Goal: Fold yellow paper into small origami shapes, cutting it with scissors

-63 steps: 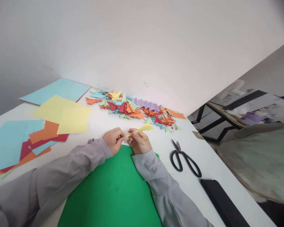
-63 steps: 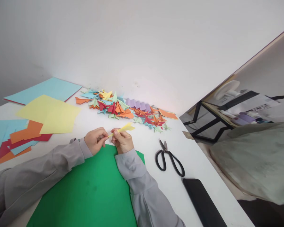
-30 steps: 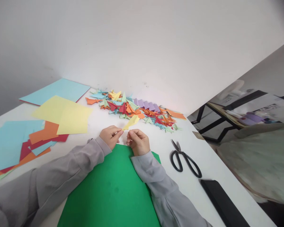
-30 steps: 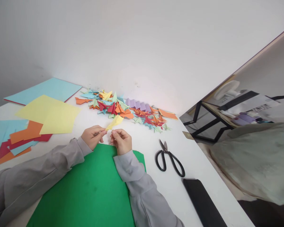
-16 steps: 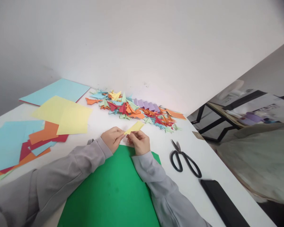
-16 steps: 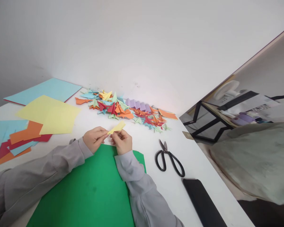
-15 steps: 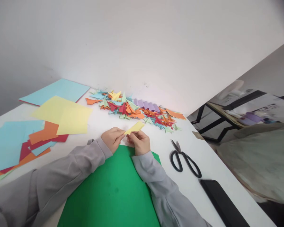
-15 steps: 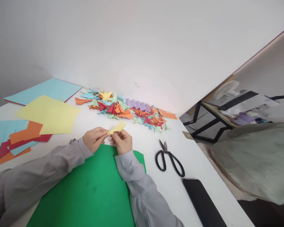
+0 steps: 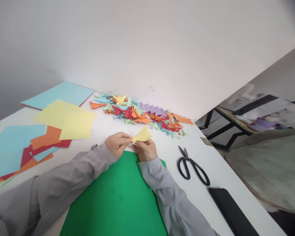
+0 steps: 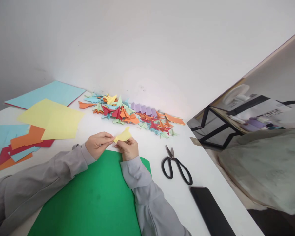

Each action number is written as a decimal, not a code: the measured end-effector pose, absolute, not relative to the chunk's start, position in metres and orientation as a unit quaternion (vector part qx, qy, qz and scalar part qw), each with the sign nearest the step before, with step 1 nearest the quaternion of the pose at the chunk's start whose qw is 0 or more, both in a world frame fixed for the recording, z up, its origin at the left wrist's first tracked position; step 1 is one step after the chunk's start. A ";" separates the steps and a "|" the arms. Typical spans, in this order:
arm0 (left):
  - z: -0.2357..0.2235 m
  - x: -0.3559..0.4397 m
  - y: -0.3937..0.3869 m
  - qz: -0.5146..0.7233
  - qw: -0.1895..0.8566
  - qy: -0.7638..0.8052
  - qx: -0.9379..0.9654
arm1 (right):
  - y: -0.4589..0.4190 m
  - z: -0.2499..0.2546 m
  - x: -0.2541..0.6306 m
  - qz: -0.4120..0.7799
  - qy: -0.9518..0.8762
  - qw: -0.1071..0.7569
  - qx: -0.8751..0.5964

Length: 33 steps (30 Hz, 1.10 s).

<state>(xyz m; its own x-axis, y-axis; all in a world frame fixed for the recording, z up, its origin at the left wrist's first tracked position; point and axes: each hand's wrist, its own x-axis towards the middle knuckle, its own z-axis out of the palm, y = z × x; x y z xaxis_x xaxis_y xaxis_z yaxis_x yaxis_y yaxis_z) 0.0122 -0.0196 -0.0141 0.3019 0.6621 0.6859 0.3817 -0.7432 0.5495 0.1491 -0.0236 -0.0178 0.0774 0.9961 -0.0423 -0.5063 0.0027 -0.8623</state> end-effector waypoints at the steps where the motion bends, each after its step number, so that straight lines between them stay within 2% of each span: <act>1: -0.014 0.012 -0.020 0.495 0.140 0.326 0.793 | -0.024 -0.018 0.149 0.604 -0.320 0.628 -0.372; 11: -0.003 0.014 -0.033 0.523 0.168 0.280 0.787 | -0.027 -0.013 0.152 0.678 -0.356 0.579 -0.281; 16: 0.002 0.015 -0.039 0.517 0.219 0.276 0.780 | -0.028 -0.008 0.155 0.697 -0.382 0.548 -0.261; 28: 0.002 0.014 -0.038 0.502 0.246 0.311 0.769 | -0.027 -0.004 0.164 0.760 -0.333 0.519 -0.205; 33: -0.001 0.016 -0.037 0.497 0.272 0.307 0.765 | -0.027 -0.006 0.162 0.768 -0.295 0.539 -0.182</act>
<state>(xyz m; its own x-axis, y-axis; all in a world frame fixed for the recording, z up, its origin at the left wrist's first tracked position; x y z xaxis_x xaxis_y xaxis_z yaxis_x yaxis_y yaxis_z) 0.0160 -0.0374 -0.0012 0.3180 0.7402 0.5924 0.1989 -0.6630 0.7217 0.1617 -0.0271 -0.0061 -0.3529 0.9349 0.0379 -0.7204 -0.2456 -0.6486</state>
